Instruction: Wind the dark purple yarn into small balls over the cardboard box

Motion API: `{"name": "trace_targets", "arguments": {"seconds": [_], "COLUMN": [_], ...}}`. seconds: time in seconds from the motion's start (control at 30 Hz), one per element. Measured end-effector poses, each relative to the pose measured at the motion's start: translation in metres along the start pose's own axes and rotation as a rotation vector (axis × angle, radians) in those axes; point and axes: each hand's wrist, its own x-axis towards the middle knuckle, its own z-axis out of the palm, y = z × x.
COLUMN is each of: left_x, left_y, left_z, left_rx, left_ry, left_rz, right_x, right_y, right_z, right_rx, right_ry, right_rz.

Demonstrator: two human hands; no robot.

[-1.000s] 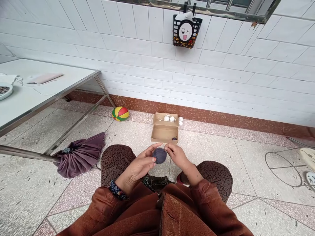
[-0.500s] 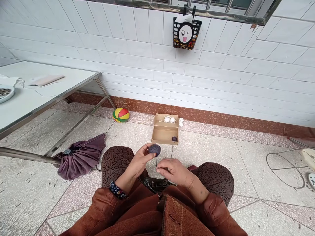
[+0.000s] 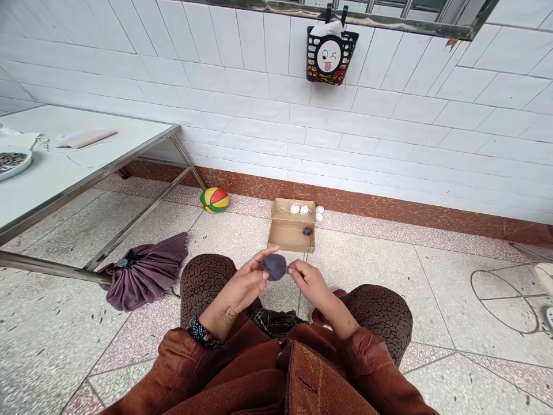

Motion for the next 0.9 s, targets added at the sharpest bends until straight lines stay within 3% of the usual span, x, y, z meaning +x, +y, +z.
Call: {"name": "trace_targets", "arguments": {"seconds": [0.2, 0.33, 0.4, 0.47, 0.57, 0.73, 0.8, 0.9], "left_x": [0.011, 0.012, 0.011, 0.009, 0.006, -0.002, -0.004, -0.004], "left_y": [-0.002, -0.008, -0.011, -0.013, -0.017, -0.018, -0.015, -0.010], "left_z": [-0.013, -0.017, -0.017, -0.017, -0.014, -0.005, -0.003, -0.004], "left_rx": [-0.097, 0.131, 0.291, 0.425, 0.504, 0.382, 0.290, 0.173], "left_ry": [0.218, 0.295, 0.309, 0.273, 0.098, -0.203, -0.230, -0.144], "left_rz": [0.061, 0.128, 0.129, 0.112, 0.058, -0.042, -0.056, -0.041], "right_x": [-0.026, -0.031, -0.027, -0.016, 0.007, 0.036, 0.034, 0.017], "right_y": [0.003, -0.024, -0.043, -0.060, -0.073, -0.049, -0.031, -0.008], "right_z": [0.013, 0.002, -0.010, -0.025, -0.043, -0.040, -0.027, -0.008], "right_rx": [-0.116, -0.128, -0.149, -0.154, -0.147, -0.098, -0.061, -0.071], "right_ry": [-0.169, -0.316, -0.314, -0.242, -0.137, -0.082, -0.079, -0.068], "right_rz": [0.030, -0.127, -0.216, -0.281, -0.286, -0.193, -0.116, -0.014]}}
